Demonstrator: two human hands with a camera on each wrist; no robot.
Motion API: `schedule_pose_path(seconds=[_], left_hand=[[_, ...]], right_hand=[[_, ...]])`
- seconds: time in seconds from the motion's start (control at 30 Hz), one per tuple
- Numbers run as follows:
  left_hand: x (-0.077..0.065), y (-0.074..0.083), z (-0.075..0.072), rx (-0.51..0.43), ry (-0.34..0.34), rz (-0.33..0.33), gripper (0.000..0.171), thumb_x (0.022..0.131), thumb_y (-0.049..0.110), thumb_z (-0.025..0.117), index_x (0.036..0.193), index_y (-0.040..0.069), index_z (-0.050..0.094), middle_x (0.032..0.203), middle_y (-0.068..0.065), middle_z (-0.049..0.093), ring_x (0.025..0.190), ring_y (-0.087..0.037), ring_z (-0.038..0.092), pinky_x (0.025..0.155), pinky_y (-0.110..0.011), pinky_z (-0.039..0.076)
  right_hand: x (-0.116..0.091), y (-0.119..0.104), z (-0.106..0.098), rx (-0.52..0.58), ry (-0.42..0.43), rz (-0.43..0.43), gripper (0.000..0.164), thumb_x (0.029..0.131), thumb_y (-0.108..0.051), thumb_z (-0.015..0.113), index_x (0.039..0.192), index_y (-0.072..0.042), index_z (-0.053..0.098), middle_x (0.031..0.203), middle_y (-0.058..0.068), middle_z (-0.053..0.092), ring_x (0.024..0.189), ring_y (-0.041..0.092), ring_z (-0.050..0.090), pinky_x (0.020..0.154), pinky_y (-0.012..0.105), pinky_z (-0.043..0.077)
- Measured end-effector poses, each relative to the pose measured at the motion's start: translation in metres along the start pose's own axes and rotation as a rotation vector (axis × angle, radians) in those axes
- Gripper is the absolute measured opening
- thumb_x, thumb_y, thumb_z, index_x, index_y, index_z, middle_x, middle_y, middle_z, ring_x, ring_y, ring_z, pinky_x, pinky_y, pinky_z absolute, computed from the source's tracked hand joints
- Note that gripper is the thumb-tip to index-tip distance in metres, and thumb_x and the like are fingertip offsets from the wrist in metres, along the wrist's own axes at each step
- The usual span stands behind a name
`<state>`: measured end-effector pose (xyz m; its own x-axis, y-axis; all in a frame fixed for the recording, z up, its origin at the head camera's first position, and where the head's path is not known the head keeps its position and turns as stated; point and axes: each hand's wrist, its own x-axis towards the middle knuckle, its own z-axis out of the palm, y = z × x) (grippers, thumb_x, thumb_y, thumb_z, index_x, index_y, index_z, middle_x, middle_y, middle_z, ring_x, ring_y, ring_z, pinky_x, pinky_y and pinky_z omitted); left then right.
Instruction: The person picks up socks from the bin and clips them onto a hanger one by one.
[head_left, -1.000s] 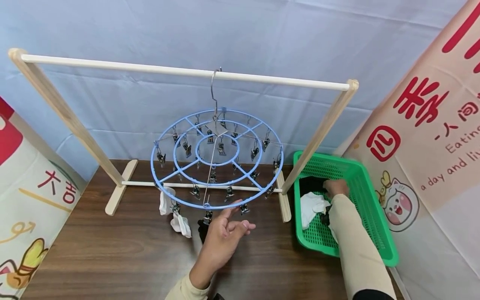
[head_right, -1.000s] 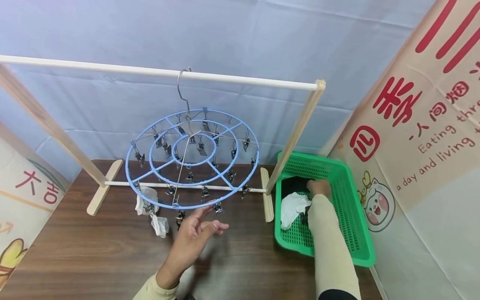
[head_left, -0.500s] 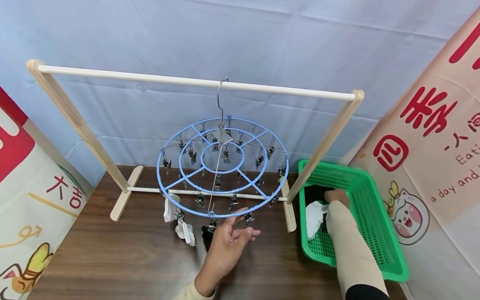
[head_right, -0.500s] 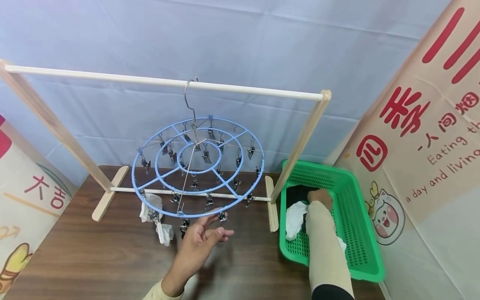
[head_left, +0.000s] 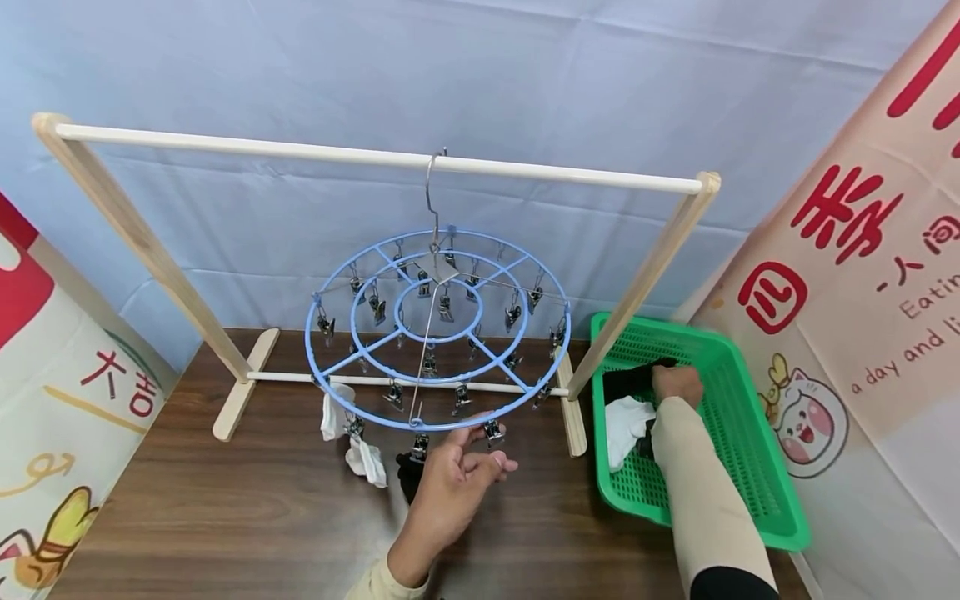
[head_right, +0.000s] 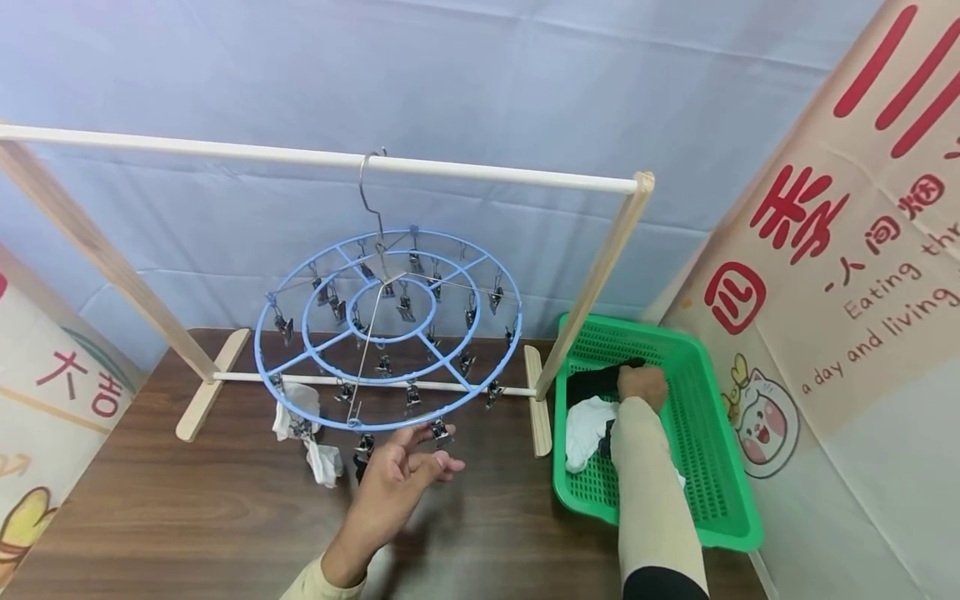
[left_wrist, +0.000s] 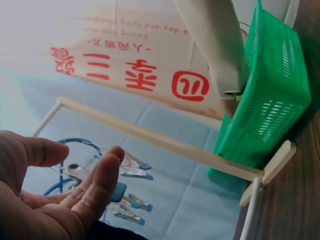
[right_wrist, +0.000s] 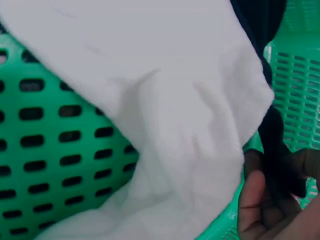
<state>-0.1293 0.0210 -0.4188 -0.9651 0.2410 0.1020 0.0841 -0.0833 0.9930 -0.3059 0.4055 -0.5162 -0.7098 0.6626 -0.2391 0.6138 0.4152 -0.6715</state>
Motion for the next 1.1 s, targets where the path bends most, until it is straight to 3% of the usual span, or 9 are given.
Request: schedule_pose_path(seconds=[0.13,0.2,0.4,0.57,0.77,0.87,1.0,1.1], left_hand=[[0.0,0.0,0.001,0.012,0.01,0.004,0.041,0.094,0.007,0.061,0.133,0.0,0.049,0.1,-0.016,0.071,0.082,-0.018,0.07,0.077,-0.027,0.055],[0.0,0.0,0.001,0.009,0.012,0.008,0.04,0.094,0.006,0.061,0.132,-0.002,0.049,0.104,-0.016,0.07,0.083,-0.018,0.07,0.077,-0.027,0.055],[0.002,-0.002,0.001,-0.036,0.011,0.02,0.036,0.093,0.001,0.06,0.128,-0.007,0.053,0.115,-0.022,0.063,0.089,-0.025,0.07,0.081,-0.029,0.055],[0.002,-0.002,0.0,-0.044,0.004,0.018,0.035,0.093,0.003,0.061,0.126,-0.007,0.054,0.113,-0.023,0.063,0.089,-0.027,0.07,0.083,-0.03,0.055],[0.0,0.0,0.0,-0.025,0.018,0.019,0.035,0.095,0.011,0.062,0.125,-0.007,0.055,0.103,-0.021,0.067,0.083,-0.028,0.07,0.077,-0.032,0.057],[0.0,0.001,-0.001,0.002,0.033,0.029,0.034,0.096,0.013,0.062,0.122,-0.008,0.056,0.098,-0.019,0.069,0.079,-0.029,0.07,0.073,-0.032,0.057],[0.0,0.001,-0.002,0.017,0.038,0.035,0.032,0.095,0.013,0.063,0.119,-0.008,0.056,0.104,-0.019,0.067,0.075,-0.027,0.071,0.07,-0.032,0.058],[0.0,0.002,-0.002,0.027,0.035,0.036,0.03,0.095,0.014,0.063,0.116,-0.007,0.057,0.107,-0.019,0.067,0.072,-0.025,0.071,0.067,-0.032,0.058]], right_hand=[[0.006,0.002,-0.001,0.032,0.008,-0.016,0.027,0.093,-0.026,0.044,0.081,-0.005,0.056,0.08,0.017,0.056,0.076,0.034,0.053,0.06,0.042,0.045],[0.009,0.002,-0.001,0.071,0.009,-0.007,0.025,0.092,-0.027,0.044,0.077,-0.008,0.051,0.076,0.013,0.052,0.072,0.03,0.048,0.057,0.04,0.041],[0.01,-0.003,-0.003,0.278,0.08,0.076,0.026,0.092,-0.03,0.04,0.086,-0.008,0.053,0.093,0.014,0.054,0.079,0.026,0.047,0.061,0.035,0.04],[0.01,-0.006,-0.004,0.432,0.114,0.139,0.021,0.093,-0.031,0.044,0.085,-0.012,0.049,0.085,0.005,0.05,0.075,0.02,0.043,0.065,0.033,0.038],[0.016,-0.007,-0.005,0.612,0.061,0.183,0.015,0.091,-0.027,0.051,0.091,-0.013,0.047,0.093,0.0,0.044,0.077,0.017,0.044,0.063,0.032,0.045],[0.019,-0.009,-0.007,0.739,0.013,0.212,0.019,0.092,-0.028,0.057,0.098,-0.015,0.045,0.102,-0.002,0.042,0.086,0.016,0.049,0.072,0.035,0.05],[0.019,-0.013,-0.012,0.764,0.014,0.199,0.027,0.091,-0.036,0.064,0.102,-0.016,0.049,0.115,-0.002,0.046,0.093,0.011,0.05,0.081,0.032,0.047],[0.017,-0.015,-0.017,0.754,-0.003,0.159,0.027,0.092,-0.04,0.063,0.097,-0.016,0.051,0.114,-0.003,0.047,0.089,0.011,0.048,0.077,0.031,0.044]])
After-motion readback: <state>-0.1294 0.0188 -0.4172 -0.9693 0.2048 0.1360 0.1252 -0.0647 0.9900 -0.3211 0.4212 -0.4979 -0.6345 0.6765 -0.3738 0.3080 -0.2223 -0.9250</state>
